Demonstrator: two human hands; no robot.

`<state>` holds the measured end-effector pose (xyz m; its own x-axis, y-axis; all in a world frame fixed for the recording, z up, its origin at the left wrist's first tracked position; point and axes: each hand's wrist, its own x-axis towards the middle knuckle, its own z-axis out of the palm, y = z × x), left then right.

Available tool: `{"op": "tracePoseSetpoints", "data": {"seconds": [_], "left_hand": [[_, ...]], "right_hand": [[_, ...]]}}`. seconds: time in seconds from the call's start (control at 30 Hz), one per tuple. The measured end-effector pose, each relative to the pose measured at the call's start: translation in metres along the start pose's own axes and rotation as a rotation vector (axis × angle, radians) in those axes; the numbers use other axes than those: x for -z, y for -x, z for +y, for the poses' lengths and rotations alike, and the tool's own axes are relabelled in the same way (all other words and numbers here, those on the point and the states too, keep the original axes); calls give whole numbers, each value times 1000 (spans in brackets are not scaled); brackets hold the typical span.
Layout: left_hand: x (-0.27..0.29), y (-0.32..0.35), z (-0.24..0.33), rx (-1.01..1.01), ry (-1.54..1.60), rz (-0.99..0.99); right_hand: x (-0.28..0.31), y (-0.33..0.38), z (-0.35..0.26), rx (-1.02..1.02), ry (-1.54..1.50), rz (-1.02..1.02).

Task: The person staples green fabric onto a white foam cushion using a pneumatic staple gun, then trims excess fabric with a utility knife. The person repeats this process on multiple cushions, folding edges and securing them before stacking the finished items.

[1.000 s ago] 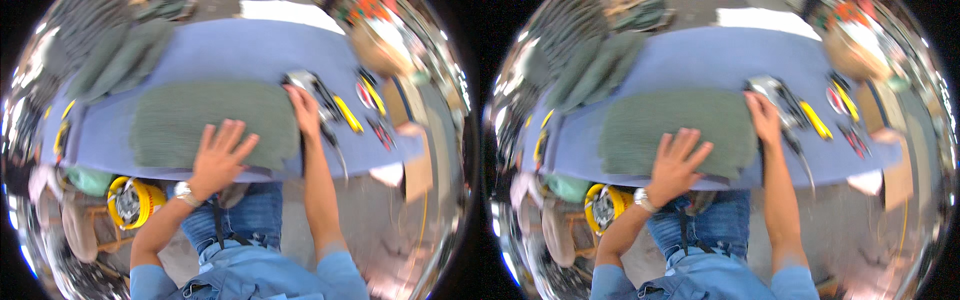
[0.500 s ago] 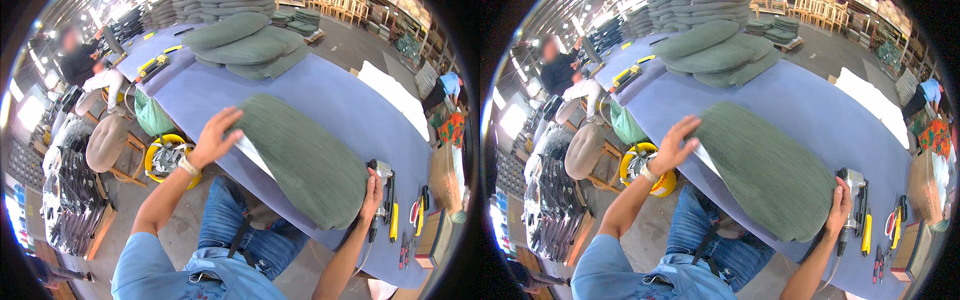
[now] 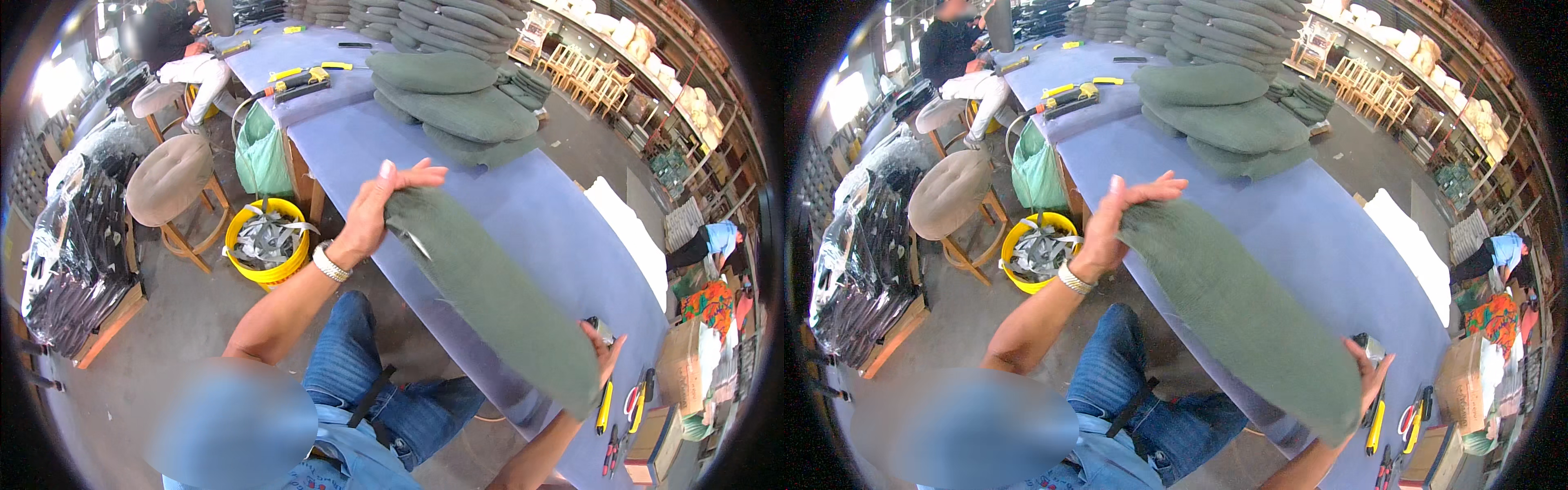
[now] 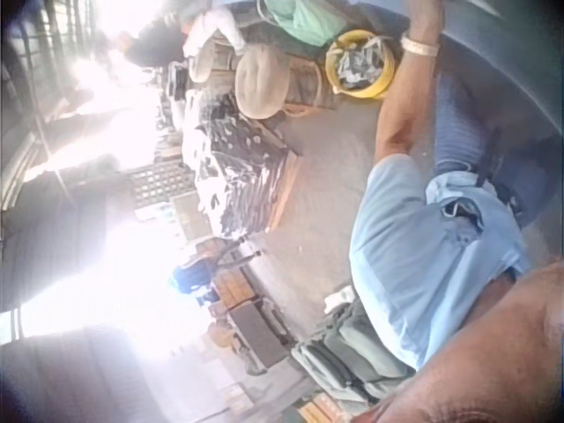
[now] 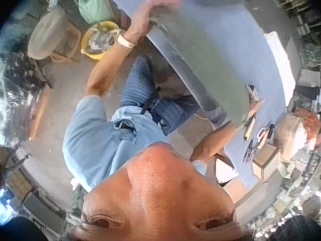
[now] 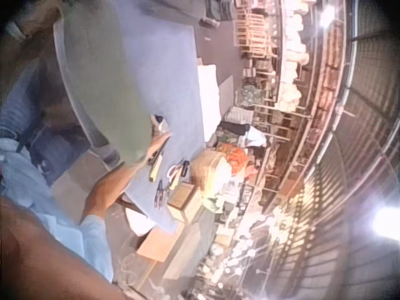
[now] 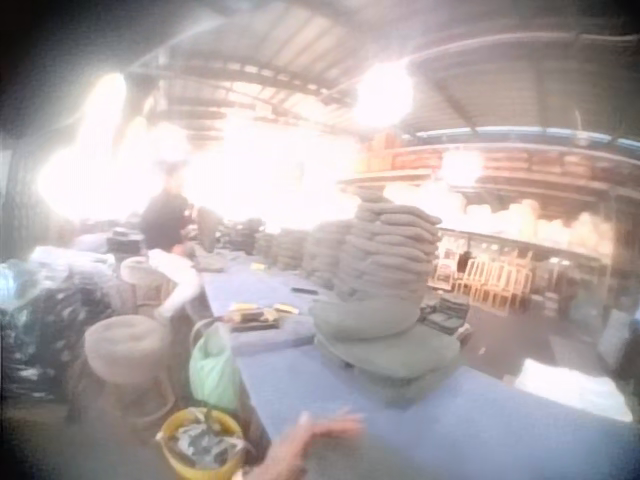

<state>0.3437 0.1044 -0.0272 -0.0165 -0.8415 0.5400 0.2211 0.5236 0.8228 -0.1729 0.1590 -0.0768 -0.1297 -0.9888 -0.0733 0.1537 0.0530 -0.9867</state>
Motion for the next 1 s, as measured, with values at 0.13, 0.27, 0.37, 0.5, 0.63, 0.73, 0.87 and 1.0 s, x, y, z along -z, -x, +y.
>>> {"op": "tracePoseSetpoints", "data": {"seconds": [0.13,0.27,0.37,0.5,0.63,0.73,0.87,1.0], "left_hand": [[-9,-4,38,-210,-217,-45],[-45,-12,-2,18,-520,317],[-78,-20,-17,-35,-535,407],[-112,-15,4,7,-500,311],[-122,24,8,-140,-482,244],[-123,37,4,-182,-419,212],[-114,48,-2,-191,-391,209],[-100,57,-10,-221,-401,179]], "right_hand": [[-22,-38,-37,197,-343,27],[-66,-60,-42,455,-236,327],[-105,-41,-45,646,109,374],[-163,1,-76,1021,568,224],[-207,13,-107,1154,830,-84],[-226,6,-107,1045,911,-415],[-240,-2,-111,972,972,-625],[-253,-4,-101,935,890,-663]]}}
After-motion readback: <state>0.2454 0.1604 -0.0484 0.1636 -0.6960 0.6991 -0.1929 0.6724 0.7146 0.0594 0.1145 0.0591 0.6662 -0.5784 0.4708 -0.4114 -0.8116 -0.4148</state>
